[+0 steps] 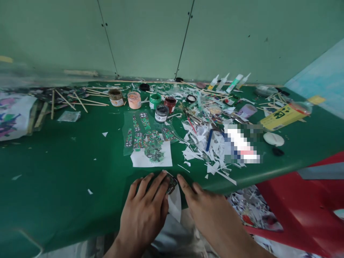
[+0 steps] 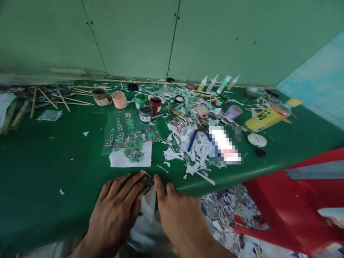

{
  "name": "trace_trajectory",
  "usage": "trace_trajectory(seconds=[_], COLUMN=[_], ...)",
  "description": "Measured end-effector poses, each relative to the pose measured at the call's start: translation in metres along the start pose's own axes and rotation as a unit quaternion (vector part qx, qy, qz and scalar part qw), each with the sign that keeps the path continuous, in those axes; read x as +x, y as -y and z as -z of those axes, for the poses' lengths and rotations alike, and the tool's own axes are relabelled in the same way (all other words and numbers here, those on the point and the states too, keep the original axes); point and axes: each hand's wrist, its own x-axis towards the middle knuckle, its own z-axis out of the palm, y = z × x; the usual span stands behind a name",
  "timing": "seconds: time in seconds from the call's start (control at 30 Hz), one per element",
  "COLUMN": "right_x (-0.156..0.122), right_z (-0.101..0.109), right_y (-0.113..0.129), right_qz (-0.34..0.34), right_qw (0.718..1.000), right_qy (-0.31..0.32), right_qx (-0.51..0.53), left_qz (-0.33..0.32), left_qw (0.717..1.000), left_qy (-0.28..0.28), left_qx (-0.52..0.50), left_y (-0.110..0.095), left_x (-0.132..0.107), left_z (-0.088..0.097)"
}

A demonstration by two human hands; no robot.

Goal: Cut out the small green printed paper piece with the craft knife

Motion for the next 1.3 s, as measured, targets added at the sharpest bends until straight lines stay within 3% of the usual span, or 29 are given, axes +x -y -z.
trace_trajectory(seconds=[0.37,0.73,0.9,1.03,1.13,1.3], right_x=[0.001,-0.010,-0.016,-0.003,0.018,0.045], right_z=[0.009,0.005,0.008,0.004,-0.003,-0.011], right_y=[0.005,0.005,-0.011,-0.027,-0.024,-0.002], right_qz=[0.004,-0.013,-0.008,-0.066,-0.138,-0.183], right_qw=[0.995,0.997,0.997,0.989,0.972,0.963], right_qy=[0.098,0.071,0.062,0.018,-0.022,0.012], right_qx=[-0.006,0.002,0.034,0.134,0.189,0.197], left_qz=[-0.002,-0.005,-0.003,0.002,-0.004,-0.001], left_qw=[1.000,1.000,1.000,1.000,1.000,0.999], left_qy=[0.006,0.000,0.004,-0.004,-0.018,-0.044], left_qx=[0.019,0.016,0.024,0.026,0.007,-0.022], left_y=[0.000,-0.001,-0.002,-0.001,0.000,0.002], left_x=[-0.001,-0.001,-0.001,0.000,-0.002,-0.005], left_z=[0.000,0.001,0.001,0.001,0.001,0.002])
